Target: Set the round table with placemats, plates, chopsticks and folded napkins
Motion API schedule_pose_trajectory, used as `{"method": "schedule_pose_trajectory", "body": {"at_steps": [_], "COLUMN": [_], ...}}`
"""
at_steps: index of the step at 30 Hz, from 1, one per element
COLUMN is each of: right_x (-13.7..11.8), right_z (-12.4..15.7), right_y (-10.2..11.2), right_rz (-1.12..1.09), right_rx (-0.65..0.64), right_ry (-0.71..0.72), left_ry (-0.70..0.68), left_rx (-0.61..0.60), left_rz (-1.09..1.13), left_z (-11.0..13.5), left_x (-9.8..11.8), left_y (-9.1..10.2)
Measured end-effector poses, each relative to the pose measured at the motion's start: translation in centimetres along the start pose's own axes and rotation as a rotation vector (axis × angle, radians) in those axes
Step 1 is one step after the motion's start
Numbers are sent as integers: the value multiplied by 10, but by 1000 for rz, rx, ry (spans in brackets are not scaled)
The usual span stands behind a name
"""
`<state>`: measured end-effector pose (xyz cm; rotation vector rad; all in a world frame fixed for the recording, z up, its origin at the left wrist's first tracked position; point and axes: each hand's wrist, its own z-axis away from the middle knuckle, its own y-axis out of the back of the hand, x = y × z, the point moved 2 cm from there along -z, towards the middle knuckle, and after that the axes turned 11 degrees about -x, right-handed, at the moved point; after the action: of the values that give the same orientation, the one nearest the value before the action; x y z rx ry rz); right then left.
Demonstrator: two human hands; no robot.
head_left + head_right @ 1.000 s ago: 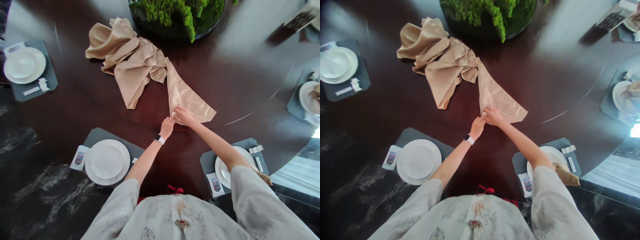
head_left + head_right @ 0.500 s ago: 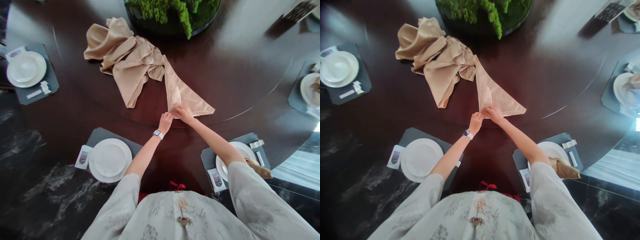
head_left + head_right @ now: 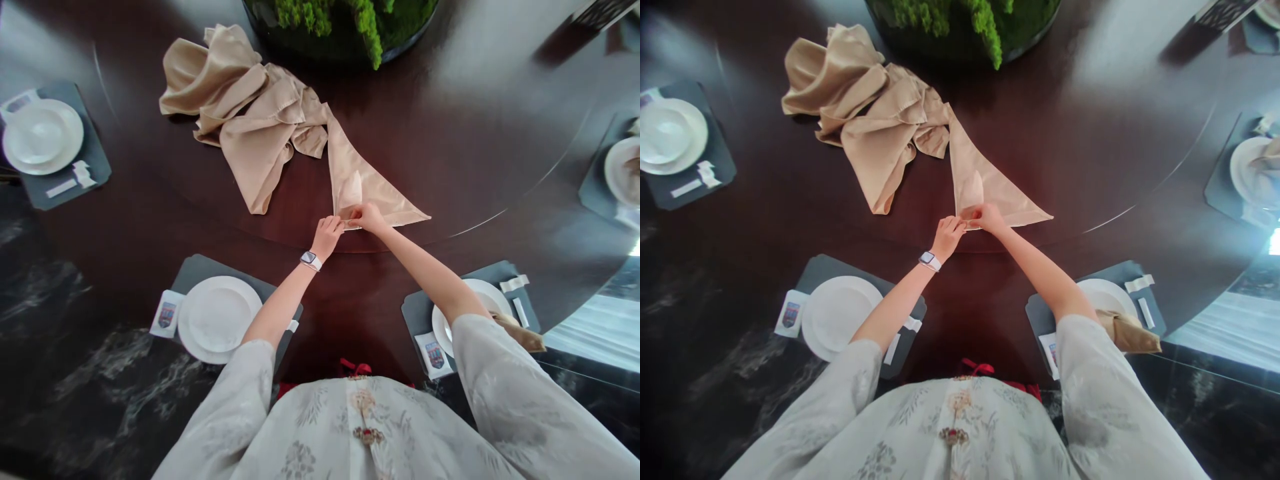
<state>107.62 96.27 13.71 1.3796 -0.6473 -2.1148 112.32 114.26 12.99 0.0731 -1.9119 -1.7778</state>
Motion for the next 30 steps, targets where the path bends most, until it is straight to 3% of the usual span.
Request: {"method": "schedule_pose_trajectory", "body": {"at_steps": [4, 8, 11, 16, 18, 24, 27, 30], "right_x": [-15, -16, -10, 3, 4, -8, -3, 7], "right_z": [26, 45, 34, -8, -15, 14, 14, -6], "right_y": [-8, -14, -10, 7, 12, 1, 0, 11], "right_rz": [304, 437, 381, 55, 22, 284, 183, -19], "right_rx": [171, 157, 151, 55, 41, 188, 209, 192], "right_ry": [252, 370, 342, 139, 94, 274, 282, 201], "left_ry": [5, 56, 65, 0, -20, 38, 65, 51], "left_rx": [-28, -100, -118, -27, -14, -101, -159, -108], "left_rz": [3, 19, 43, 21, 28, 84, 187, 110], "left_z": [-9, -22, -25, -21, -24, -51, -57, -55], "left_x": [2, -1, -6, -6, -6, -18, -22, -19], "left_y": [3, 7, 10, 13, 13, 18, 23, 28]}}
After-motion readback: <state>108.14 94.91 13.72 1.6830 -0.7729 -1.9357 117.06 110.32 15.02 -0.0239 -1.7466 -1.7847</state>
